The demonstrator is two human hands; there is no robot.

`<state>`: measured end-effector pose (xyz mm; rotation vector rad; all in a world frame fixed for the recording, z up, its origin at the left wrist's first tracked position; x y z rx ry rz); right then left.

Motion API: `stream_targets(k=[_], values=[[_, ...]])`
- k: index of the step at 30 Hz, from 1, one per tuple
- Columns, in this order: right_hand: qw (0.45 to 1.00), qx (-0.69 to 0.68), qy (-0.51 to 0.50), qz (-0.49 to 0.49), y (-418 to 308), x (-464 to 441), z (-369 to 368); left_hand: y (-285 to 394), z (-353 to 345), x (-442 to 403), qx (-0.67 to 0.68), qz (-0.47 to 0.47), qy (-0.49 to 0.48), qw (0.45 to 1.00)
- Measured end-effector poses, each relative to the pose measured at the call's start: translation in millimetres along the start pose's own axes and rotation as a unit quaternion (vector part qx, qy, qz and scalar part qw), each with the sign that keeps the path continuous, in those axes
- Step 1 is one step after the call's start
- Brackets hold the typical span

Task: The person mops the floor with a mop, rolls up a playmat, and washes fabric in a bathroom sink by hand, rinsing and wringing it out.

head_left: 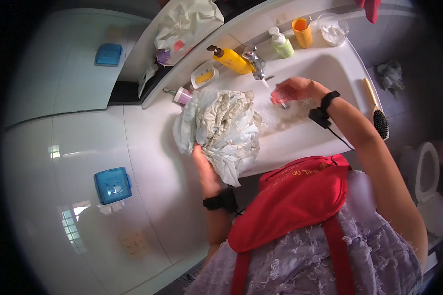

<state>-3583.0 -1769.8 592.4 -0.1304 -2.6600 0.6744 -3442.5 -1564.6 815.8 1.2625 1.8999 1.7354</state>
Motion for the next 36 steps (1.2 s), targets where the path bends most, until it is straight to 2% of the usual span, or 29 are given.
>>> stream_targets(k=[1,3,4,5,7,8,9,11,13,16,19,20,22,23,25,26,29,30,35,36], values=[[0.998,0.038,-0.021,-0.047,18.0,7.2,8.7,0.1,-5.0,-1.7,0.01,0.014,-0.005,1.0],[0.972,0.135,0.031,-0.19,56.7,38.3,37.3,0.1,-8.1,-2.5,0.02,0.025,-0.01,0.999],[0.945,0.24,0.044,-0.22,71.8,49.7,64.9,1.3,-7.2,-2.5,0.018,0.023,-0.011,1.0],[0.905,0.341,0.056,-0.246,84.8,57.4,93.7,1.7,-6.9,-2.2,0.016,0.02,-0.013,1.0],[0.776,0.464,0.159,-0.396,86.1,107.4,125.8,4.8,-5.4,1.3,0.006,-0.007,-0.006,1.0],[0.665,0.647,0.129,-0.351,73.7,102.8,145.4,6.4,-5.2,2.2,0.001,-0.021,-0.003,1.0],[0.521,0.797,0.093,-0.29,65.6,93.6,172.5,2.7,-0.7,-3.3,0.004,-0.007,-0.003,1.0],[0.322,0.928,0.068,-0.173,41.0,84.7,169.8,-2.4,6.9,-15.3,0.009,0.02,-0.004,1.0],[0.262,0.955,0.103,-0.09,21.2,84.7,163.1,-1.9,3.3,-7.2,0.013,0.008,0.001,1.0],[0.298,0.925,0.21,-0.107,-4.0,79.0,162.6,-1.9,5.8,-6.7,0.018,0.005,0.005,1.0],[0.259,0.947,0.138,0.129,-3.9,49.3,115.8,0.1,5.3,-6.7,0.009,-0.001,0.006,1.0],[0.182,0.964,0.135,0.139,5.9,34.6,105.2,1.1,4.9,-6.0,0.002,-0.004,0.005,1.0],[0.11,0.982,0.127,0.085,32.5,11.4,75.7,-4.0,15.3,-14.3,-0.003,0.01,-0.001,1.0],[0.114,0.986,0.122,0.02,40.6,1.6,69.0,-5.0,17.5,-18.1,-0.005,0.016,-0.006,1.0],[0.39,0.905,0.109,-0.127,59.9,-38.2,96.1,1.7,3.1,-8.4,-0.001,0.015,0.003,1.0],[0.477,0.86,0.158,-0.086,70.0,-52.7,114.8,2.3,-1.5,-4.7,-0.001,0.015,0.007,1.0],[0.447,0.875,0.159,-0.093,77.4,-49.2,91.2,-2.3,7.6,1.7,0.025,0.006,0.024,0.999],[0.479,0.857,0.139,-0.131,82.5,-54.5,95.1,0.4,7.5,-1.0,0.014,-0.005,0.021,1.0],[0.434,0.886,0.116,-0.111,87.8,-59.0,104.0,6.1,0.1,-3.1,-0.032,-0.047,0.002,0.998],[0.428,0.891,0.112,-0.103,89.3,-59.7,102.5,-0.5,9.9,-9.7,-0.02,-0.022,0.016,0.999]])
Point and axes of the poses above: each hand's wrist, its own x-axis away from the middle knuckle, its own z-axis out of the back of the hand, y = z × x, the point moved 10 cm from there along -x, towards the middle knuckle, and after that the axes turned 6 degrees about x, right-handed, at the moved point
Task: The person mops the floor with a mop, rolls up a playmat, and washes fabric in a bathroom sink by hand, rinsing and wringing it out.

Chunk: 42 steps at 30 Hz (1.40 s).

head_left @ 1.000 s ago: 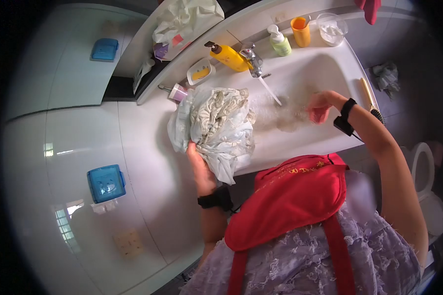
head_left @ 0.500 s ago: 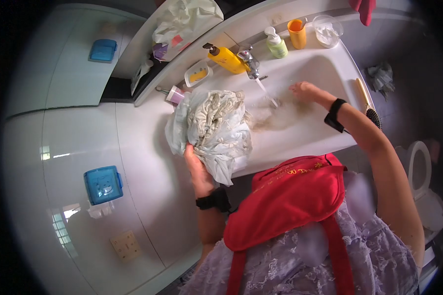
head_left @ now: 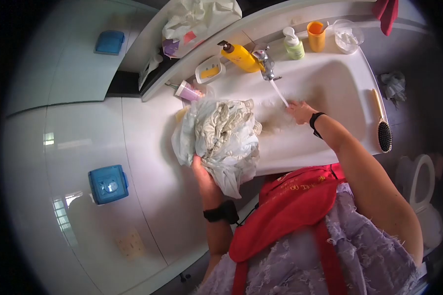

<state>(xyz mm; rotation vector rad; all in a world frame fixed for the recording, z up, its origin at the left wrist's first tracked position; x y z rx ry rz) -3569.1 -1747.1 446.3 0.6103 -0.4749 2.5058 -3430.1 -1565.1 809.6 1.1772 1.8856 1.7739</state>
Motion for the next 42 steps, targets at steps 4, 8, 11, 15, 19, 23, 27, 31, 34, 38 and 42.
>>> stream_targets(k=[4,8,11,15,19,23,27,31,34,38,42], values=[[0.998,-0.011,-0.066,0.019,-2.1,16.9,11.4,-9.3,12.6,-7.8,0.029,0.04,0.052,0.997],[1.0,-0.004,-0.017,0.014,-0.2,11.3,-0.7,-18.4,24.2,-12.6,0.061,0.062,0.077,0.993],[0.997,0.031,0.07,-0.003,-3.2,12.5,0.2,-12.7,15.9,-10.3,0.053,0.046,0.046,0.996],[0.997,-0.002,0.068,-0.027,-6.1,15.4,14.2,-5.1,4.3,-4.0,0.029,0.039,0.042,0.998],[0.998,0.044,0.038,-0.037,-9.1,10.4,23.9,-8.2,4.6,-4.8,0.032,0.06,0.037,0.997],[0.999,0.018,0.032,-0.011,-9.8,3.8,29.8,-10.2,5.2,-9.2,0.049,0.065,0.032,0.996],[0.996,0.031,0.078,0.032,-3.3,7.4,21.4,-7.3,8.6,-4.6,0.016,0.03,0.055,0.998],[0.993,0.082,0.065,0.056,-2.0,9.0,16.8,-12.2,18.4,-6.9,0.033,0.044,0.059,0.997],[0.99,0.102,0.065,0.074,-1.5,15.4,19.7,-13.4,18.7,-8.8,0.036,0.054,0.058,0.996],[0.99,0.104,0.057,0.082,-2.1,19.9,24.9,-13.7,20.4,-15.0,0.029,0.046,0.044,0.998],[0.987,0.107,0.084,0.08,-0.9,16.2,19.4,-13.4,18.9,-10.4,0.034,0.044,0.063,0.996]])
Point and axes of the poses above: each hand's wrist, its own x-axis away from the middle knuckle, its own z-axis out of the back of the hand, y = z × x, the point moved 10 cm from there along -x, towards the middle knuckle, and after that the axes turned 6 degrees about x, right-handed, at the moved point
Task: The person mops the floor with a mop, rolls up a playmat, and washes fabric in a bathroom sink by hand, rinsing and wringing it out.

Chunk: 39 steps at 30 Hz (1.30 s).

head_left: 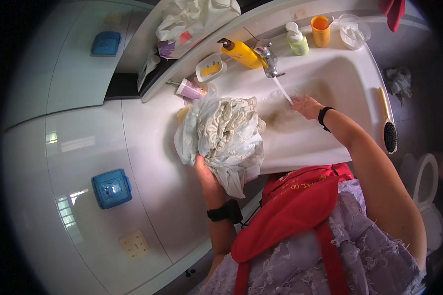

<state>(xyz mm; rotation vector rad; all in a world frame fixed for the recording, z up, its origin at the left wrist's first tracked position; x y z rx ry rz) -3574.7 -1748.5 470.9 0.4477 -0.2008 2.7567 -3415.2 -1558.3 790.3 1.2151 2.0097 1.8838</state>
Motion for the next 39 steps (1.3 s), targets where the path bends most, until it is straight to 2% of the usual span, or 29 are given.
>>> stream_targets(k=[5,11,15,18,21,22,24,26,28,31,32,35,39], values=[[0.999,-0.023,-0.021,-0.023,5.7,-2.9,-6.8,-5.2,5.0,-9.3,0.015,0.024,-0.01,1.0],[0.999,-0.026,-0.034,-0.028,6.6,-4.9,-12.3,1.5,-4.6,4.9,0.006,-0.005,-0.007,1.0],[0.999,-0.016,-0.035,-0.024,5.1,-1.3,-9.8,0.5,-13.6,9.6,0.023,0.009,-0.011,1.0],[0.999,-0.004,0.03,-0.033,4.2,2.9,7.1,4.0,-13.1,7.6,-0.007,-0.004,-0.019,1.0],[0.974,-0.159,0.094,-0.128,30.4,14.4,66.3,10.4,-16.6,15.5,-0.037,-0.037,-0.026,0.998],[0.93,-0.145,0.305,-0.146,36.2,33.3,107.2,7.4,-14.4,16.6,-0.02,-0.036,-0.022,0.999],[0.861,-0.124,0.468,-0.157,40.8,75.7,187.8,2.2,-12.4,18.1,0.001,-0.027,-0.008,1.0],[0.843,-0.109,0.492,-0.188,55.6,83.3,229.9,-0.2,-9.4,18.9,0.01,-0.012,0.01,1.0],[0.825,-0.049,0.534,-0.179,61.4,96.7,276.4,3.0,-12.7,24.1,-0.015,-0.028,-0.002,0.999],[0.844,0.025,0.507,-0.174,80.5,78.3,283.6,7.7,-14.4,27.4,-0.053,-0.057,-0.024,0.997],[0.87,0.018,0.46,-0.179,85.9,68.3,275.3,9.6,-17.5,28.0,-0.064,-0.068,-0.032,0.995],[0.891,0.031,0.426,-0.157,90.3,60.8,263.7,5.1,-27.0,25.2,-0.006,-0.041,-0.032,0.999],[0.884,-0.002,0.443,-0.148,95.0,60.7,253.0,4.8,-18.7,24.3,-0.012,-0.039,-0.021,0.999]])
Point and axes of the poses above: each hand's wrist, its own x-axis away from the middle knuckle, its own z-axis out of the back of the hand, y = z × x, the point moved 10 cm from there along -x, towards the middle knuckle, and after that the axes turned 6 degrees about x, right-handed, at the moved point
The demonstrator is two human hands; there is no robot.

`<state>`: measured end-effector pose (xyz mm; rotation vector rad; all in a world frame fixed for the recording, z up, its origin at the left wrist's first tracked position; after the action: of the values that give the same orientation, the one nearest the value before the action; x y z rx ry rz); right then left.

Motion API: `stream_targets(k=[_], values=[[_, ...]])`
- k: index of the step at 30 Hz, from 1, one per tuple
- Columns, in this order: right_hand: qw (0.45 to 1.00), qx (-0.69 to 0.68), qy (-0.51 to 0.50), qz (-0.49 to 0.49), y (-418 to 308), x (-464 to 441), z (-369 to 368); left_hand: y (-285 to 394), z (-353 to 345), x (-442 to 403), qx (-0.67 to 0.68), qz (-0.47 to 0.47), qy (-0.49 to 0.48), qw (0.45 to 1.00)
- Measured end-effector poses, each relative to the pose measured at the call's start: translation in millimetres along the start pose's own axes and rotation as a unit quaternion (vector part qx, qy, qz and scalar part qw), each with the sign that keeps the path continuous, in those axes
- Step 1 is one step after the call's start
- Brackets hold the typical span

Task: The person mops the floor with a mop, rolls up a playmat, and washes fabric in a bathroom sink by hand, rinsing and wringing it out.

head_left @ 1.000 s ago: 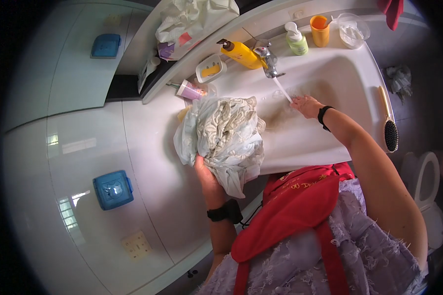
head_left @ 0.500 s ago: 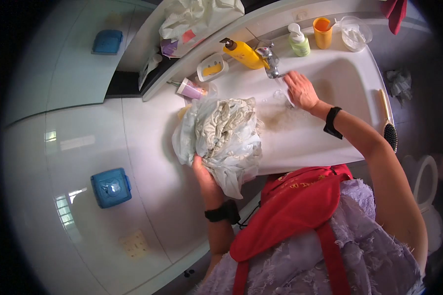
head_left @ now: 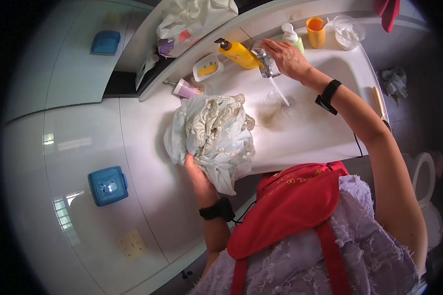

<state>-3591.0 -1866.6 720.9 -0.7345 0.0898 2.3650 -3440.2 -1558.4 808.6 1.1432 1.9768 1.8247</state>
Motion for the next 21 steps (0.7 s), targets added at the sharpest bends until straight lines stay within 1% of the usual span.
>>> stream_targets(k=[2,5,8,11,14,17,20,21], values=[[1.0,-0.007,-0.01,0.006,1.0,6.2,0.2,0.1,-7.4,-0.6,0.01,0.013,-0.006,1.0],[0.996,-0.018,-0.084,-0.035,5.8,19.8,-3.2,4.3,-0.6,-0.7,-0.012,-0.03,-0.004,0.999],[0.989,-0.059,-0.119,-0.07,12.2,23.4,-1.6,0.6,-2.5,1.7,-0.002,-0.015,-0.01,1.0],[0.987,-0.095,-0.103,-0.079,16.0,26.3,-0.9,1.7,-6.0,1.6,0.006,-0.003,-0.02,1.0],[0.987,-0.112,-0.094,-0.062,14.6,29.7,-1.1,0.5,1.3,0.6,0.003,-0.01,-0.019,1.0],[0.976,-0.16,-0.105,-0.108,14.7,42.9,-2.3,-3.4,2.8,-2.1,0.022,0.01,-0.033,0.999],[0.975,-0.169,-0.098,-0.111,9.6,60.2,-4.6,2.1,-4.5,5.8,-0.006,-0.02,-0.045,0.999],[0.972,-0.175,-0.11,-0.113,8.8,67.1,-10.5,12.7,-13.1,11.3,-0.042,-0.08,-0.102,0.991]])
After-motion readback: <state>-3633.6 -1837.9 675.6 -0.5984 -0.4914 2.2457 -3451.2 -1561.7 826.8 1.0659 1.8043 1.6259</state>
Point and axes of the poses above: each hand's wrist, its own x-axis away from the middle knuckle, its own z-axis out of the back of the hand, y = z × x, the point moved 10 cm from there along -x, towards the middle knuckle, and after that the axes turned 6 degrees about x, right-handed, at the moved point
